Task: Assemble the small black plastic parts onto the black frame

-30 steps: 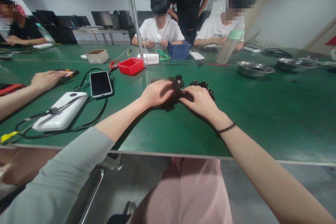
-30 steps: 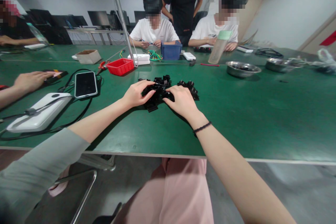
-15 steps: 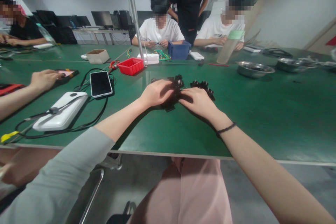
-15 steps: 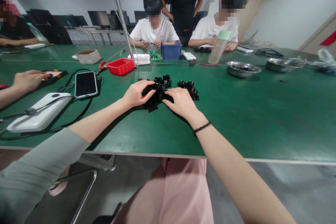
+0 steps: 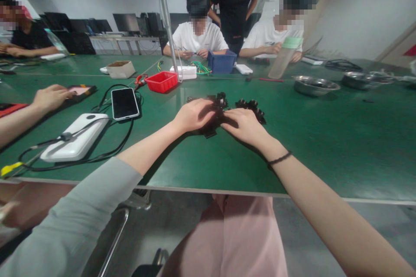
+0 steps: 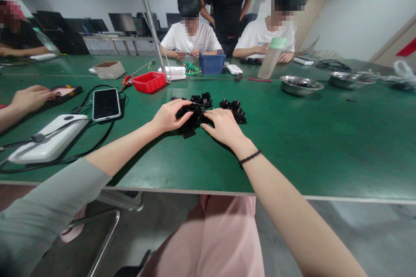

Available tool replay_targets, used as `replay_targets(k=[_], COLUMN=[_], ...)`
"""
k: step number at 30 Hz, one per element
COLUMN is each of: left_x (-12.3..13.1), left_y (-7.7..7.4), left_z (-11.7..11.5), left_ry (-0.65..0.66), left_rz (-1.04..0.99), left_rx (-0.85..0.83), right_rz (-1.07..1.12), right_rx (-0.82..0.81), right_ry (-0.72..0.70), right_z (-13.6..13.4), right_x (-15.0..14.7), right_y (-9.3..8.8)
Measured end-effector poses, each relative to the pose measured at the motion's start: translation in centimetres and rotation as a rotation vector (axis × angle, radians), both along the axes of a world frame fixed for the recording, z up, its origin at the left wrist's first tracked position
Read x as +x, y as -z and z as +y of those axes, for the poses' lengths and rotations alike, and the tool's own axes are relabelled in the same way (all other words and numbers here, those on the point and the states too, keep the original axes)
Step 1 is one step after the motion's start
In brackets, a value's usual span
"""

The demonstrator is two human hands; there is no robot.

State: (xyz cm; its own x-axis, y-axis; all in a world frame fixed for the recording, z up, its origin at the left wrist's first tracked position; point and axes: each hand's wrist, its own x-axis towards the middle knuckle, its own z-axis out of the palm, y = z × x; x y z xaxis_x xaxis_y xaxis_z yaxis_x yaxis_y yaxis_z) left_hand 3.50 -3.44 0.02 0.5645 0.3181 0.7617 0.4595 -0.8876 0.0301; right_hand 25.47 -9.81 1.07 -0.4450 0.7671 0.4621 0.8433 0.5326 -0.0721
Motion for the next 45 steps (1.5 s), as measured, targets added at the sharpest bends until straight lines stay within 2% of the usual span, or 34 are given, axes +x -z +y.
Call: replay_targets(k=[45], left_x=[0.01], left_y=[-0.15], left_z=[-0.23], left_ry=[-0.012], left_rz=[-0.015], left_rx=[-0.028], right_rz=[0.059], right_rx=[-0.019], right_ry=[-0.08], right_z=[0.06], right_x=[0.25], right_y=[-0.51])
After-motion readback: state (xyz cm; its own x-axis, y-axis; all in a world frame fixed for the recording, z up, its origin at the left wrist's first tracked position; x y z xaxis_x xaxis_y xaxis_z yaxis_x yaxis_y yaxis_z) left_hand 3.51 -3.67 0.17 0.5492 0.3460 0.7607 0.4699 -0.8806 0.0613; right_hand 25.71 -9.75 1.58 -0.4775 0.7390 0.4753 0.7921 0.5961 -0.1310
